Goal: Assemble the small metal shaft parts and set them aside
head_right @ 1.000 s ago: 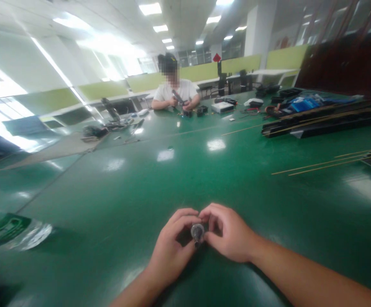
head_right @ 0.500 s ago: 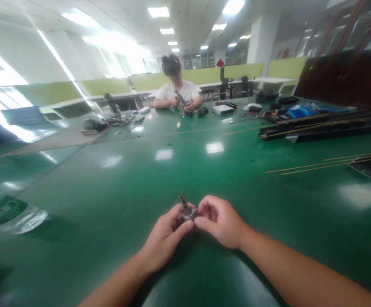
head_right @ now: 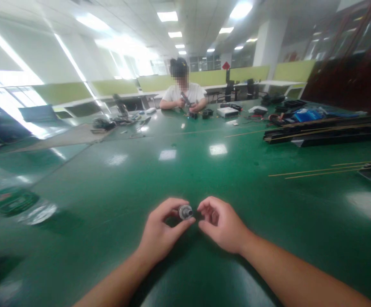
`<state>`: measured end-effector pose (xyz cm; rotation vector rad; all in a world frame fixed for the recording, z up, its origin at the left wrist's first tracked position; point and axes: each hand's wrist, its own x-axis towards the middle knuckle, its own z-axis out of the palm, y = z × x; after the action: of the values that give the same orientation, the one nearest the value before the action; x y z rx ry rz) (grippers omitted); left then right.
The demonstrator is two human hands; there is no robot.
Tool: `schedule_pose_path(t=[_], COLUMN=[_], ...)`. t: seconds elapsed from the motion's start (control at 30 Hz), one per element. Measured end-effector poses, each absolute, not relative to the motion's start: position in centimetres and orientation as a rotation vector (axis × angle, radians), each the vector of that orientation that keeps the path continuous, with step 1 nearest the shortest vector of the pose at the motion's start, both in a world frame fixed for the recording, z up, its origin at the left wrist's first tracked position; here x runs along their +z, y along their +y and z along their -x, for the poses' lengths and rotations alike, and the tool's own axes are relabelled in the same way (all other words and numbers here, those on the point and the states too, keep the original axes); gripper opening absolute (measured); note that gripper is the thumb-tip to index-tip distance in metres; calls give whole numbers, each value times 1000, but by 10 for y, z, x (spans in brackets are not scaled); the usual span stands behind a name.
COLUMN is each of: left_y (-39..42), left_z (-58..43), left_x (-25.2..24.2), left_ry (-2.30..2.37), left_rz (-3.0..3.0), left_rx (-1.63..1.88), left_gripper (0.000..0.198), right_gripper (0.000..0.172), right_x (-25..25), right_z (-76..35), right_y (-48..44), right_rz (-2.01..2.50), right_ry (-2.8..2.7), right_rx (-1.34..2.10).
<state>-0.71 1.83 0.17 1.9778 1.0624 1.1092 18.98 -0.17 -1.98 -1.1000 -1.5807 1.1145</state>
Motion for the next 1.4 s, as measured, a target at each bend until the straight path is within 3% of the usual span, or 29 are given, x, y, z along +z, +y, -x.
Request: schedule_pose_path(t=[0.73, 1.17, 1.4], left_y=[22, 21, 21], left_z=[18, 16, 15], left_x=[0, -2, -4], left_ry=[990, 966, 944], left_rz=[-2254, -2253, -2248], left_rx=[1098, 1027, 1026], left_gripper=[30, 28, 27], right_gripper=[31, 23, 10], right_x=[-22, -17, -12], right_z=[-190, -188, -188], right_y=[-3, -3, -4], right_rz=[1123, 1126, 1117], right_ry=[-1568, -1597, -1691], right_rx=[1104, 1051, 944])
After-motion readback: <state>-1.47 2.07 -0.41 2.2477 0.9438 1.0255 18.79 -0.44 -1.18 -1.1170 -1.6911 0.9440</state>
